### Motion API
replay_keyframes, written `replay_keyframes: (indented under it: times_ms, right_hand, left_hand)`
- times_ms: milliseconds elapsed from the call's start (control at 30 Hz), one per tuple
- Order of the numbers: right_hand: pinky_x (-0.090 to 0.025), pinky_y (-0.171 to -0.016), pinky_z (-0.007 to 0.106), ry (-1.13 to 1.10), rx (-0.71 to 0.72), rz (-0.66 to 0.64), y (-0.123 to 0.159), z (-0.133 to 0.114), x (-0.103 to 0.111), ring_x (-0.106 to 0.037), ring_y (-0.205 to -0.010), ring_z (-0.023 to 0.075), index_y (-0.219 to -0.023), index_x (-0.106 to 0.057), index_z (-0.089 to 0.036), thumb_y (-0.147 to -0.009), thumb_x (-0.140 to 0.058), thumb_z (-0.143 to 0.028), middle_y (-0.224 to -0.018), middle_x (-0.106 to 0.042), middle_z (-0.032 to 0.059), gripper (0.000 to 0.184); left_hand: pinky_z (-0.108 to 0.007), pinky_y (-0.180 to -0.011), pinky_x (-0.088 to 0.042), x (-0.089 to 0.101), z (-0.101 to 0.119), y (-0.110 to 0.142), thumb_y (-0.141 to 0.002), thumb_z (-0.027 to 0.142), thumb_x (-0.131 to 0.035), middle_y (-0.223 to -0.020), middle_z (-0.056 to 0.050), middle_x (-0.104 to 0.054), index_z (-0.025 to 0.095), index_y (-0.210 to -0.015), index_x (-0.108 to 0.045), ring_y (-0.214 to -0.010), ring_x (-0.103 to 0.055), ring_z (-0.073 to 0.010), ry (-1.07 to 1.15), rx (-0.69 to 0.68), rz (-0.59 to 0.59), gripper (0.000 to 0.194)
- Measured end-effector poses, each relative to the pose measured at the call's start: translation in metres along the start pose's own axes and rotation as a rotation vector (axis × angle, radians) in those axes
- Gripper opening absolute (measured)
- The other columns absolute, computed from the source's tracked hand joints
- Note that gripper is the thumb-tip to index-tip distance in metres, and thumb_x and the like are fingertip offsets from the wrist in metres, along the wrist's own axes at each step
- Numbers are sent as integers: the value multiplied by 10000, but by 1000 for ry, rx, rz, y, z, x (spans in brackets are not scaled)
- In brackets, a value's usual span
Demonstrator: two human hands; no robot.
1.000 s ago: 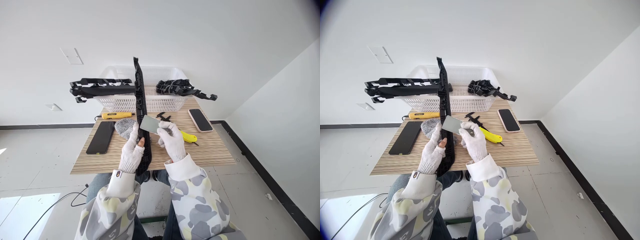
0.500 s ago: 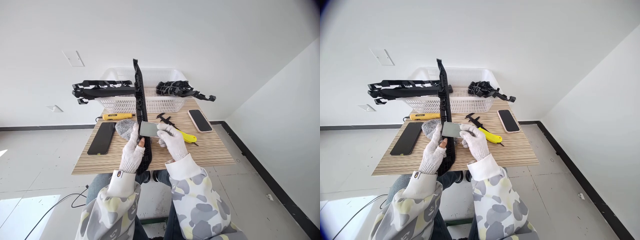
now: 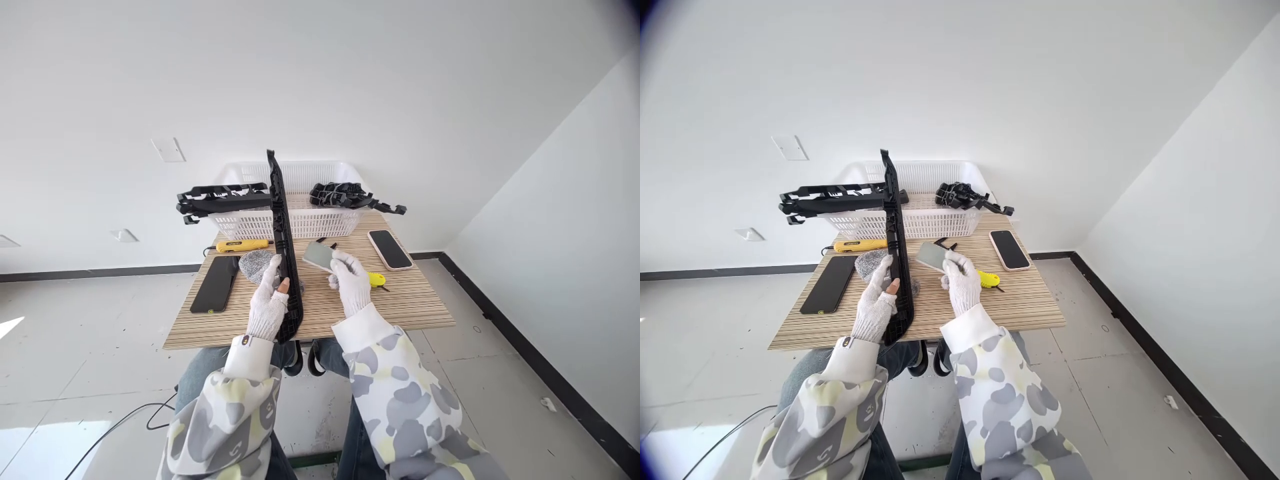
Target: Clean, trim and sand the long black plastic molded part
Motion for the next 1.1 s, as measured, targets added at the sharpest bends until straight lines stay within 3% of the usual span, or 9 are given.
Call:
replay_keyframes:
  times_ms: [67, 133, 300, 533, 700, 900, 1100]
  right_hand:
    - [-453, -409, 188, 21, -48, -155, 5, 2, -9, -544, -443, 72, -913, -709, -184, -597, -771, -356, -643, -665, -53, 365]
    - [-481, -430, 194, 30, -82, -214, 8, 3, -13, -559, -453, 70, -879, -700, -181, -571, -785, -330, -674, -688, -44, 353]
    - [-444, -412, 169, -32, -53, -56, 5, -1, -4, -528, -435, 53, -912, -682, -182, -610, -749, -308, -636, -662, -65, 334]
    - [-448, -403, 169, -14, -61, -124, -4, 11, -3, -546, -442, 56, -951, -689, -180, -617, -769, -334, -674, -666, -58, 376]
    - [-449, -403, 165, 31, -75, -135, -7, 16, -2, -558, -454, 64, -970, -698, -193, -645, -797, -343, -665, -659, -55, 371]
    - [-492, -456, 164, 11, -91, -161, -4, 12, -1, -587, -506, 59, -979, -706, -211, -682, -776, -299, -733, -678, -46, 318]
    - [-439, -431, 175, -56, -131, -158, -7, 12, -5, -533, -483, 59, -993, -675, -211, -633, -784, -328, -700, -646, -53, 394]
  left_hand:
    - [-191, -432, -455, 0, 0, 0, -883, 482, -612, -910, -23, -677, 254, -1567, -427, -493, -418, -67, 27, 47, -14, 744]
    - [-191, -439, -460, 1, 0, 0, -866, 477, -629, -918, -20, -665, 266, -1566, -425, -492, -415, -63, 35, 72, -10, 759]
    - [-183, -447, -457, 1, 0, -1, -854, 453, -638, -877, -4, -632, 277, -1558, -439, -490, -425, -58, 54, 75, -7, 752]
    - [-202, -499, -487, 4, -5, -3, -882, 434, -620, -983, -15, -692, 307, -1552, -450, -496, -458, -60, -13, 76, 5, 703]
    - [-204, -493, -481, 2, -4, -3, -876, 460, -645, -949, -11, -671, 302, -1558, -440, -504, -451, -63, 30, 77, -16, 730]
    - [-181, -477, -453, 2, 1, -2, -898, 334, -622, -868, 1, -629, 307, -1541, -471, -494, -435, -54, 14, 89, 16, 661]
    - [-170, -448, -412, -1, -5, -7, -883, 360, -639, -779, 33, -571, 304, -1538, -469, -470, -416, -46, 93, 66, -34, 680]
Point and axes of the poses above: each hand's wrist, its own y-axis away from the middle knuckle, its own x-axis out of the back of the hand, z = x × y, the point moved 6 cm from there along -y, towards the middle knuckle
